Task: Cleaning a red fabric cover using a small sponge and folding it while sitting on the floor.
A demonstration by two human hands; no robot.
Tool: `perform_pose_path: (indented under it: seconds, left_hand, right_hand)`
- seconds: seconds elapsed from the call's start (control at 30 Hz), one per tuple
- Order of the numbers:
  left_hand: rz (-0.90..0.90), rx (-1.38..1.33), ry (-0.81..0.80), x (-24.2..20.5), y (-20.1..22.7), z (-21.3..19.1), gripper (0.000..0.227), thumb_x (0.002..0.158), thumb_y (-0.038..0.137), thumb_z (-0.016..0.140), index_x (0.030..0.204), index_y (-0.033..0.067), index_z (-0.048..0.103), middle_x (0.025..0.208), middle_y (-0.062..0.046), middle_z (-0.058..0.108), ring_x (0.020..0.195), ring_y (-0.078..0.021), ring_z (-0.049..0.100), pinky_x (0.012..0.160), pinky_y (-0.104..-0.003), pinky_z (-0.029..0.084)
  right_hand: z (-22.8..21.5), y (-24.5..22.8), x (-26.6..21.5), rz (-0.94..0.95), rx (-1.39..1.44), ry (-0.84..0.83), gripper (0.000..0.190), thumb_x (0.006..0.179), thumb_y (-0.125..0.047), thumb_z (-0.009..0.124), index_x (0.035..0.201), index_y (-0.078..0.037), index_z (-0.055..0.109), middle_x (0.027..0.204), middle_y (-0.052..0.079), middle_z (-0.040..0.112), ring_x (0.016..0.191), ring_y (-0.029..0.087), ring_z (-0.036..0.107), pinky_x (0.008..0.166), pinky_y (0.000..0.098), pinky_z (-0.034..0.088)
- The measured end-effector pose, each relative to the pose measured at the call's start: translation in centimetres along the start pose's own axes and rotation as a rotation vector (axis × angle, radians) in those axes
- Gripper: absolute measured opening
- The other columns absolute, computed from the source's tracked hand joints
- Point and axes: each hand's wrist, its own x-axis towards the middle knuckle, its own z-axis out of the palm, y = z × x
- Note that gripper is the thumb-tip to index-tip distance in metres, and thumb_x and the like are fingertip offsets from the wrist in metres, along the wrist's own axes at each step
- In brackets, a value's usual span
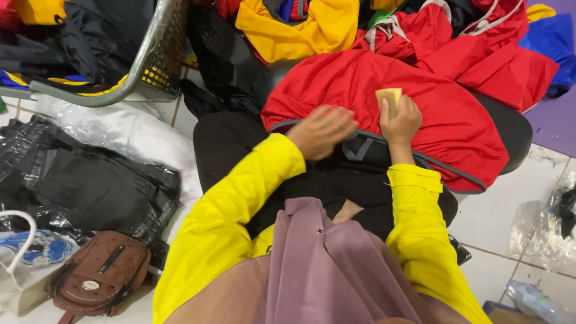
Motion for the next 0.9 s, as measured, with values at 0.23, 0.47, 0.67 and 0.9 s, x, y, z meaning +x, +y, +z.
perform_pose_path:
  seconds: [0.23, 0.47, 0.67, 0.9]
  left_hand:
    - [-0.179, 0.133, -0.656, 0.3, 4.6, 2.3, 0.121, 0.080, 0.059, 0.085, 0.167, 0.0170, 0.012, 0.174, -0.013, 0.006, 0.160, -0.0372, 0.004, 0.133, -0.055, 0.008]
    - [-0.206, 0.200, -0.645, -1.0, 5.6, 5.1, 0.067, 0.107, 0.032, 0.058, 0.163, 0.0178, 0.025, 0.171, -0.009, 0.022, 0.159, -0.0375, 0.011, 0.133, -0.058, 0.010]
    - [-0.200, 0.283, -0.863, -0.3, 6.2, 4.3, 0.080, 0.111, 0.034, 0.053, 0.167, 0.0179, -0.002, 0.174, -0.013, -0.002, 0.159, -0.0404, 0.002, 0.131, -0.061, 0.008]
    - [-0.208, 0.212, -0.948, -0.7, 7.3, 6.0, 0.086, 0.109, 0.039, 0.054, 0.167, 0.0206, -0.007, 0.174, -0.011, -0.007, 0.160, -0.0409, -0.005, 0.130, -0.063, 0.002]
  right_hand:
    - [-1.0, -1.0, 0.6, 0.118, 0.036, -0.035, 0.039, 0.102, -0.042, 0.072, 0.087, -0.008, 0.059, 0.074, 0.012, 0.056, 0.072, 0.039, 0.065, 0.063, 0.0465, 0.052]
    - [-0.9, -7.1, 1.5, 0.018, 0.280, -0.234, 0.040, 0.091, -0.038, 0.086, 0.086, -0.005, 0.064, 0.078, 0.013, 0.060, 0.082, 0.040, 0.066, 0.072, 0.0441, 0.053]
    - [2.6, 1.5, 4.8, 0.193, -0.073, 0.087, 0.034, 0.094, -0.034, 0.084, 0.096, -0.004, 0.069, 0.082, 0.017, 0.063, 0.077, 0.043, 0.063, 0.068, 0.0517, 0.053]
    - [-0.6, -7.7, 3.8, 0.103, 0.233, -0.057, 0.029, 0.108, -0.031, 0.068, 0.105, -0.002, 0.066, 0.090, 0.016, 0.055, 0.088, 0.044, 0.058, 0.077, 0.0473, 0.047]
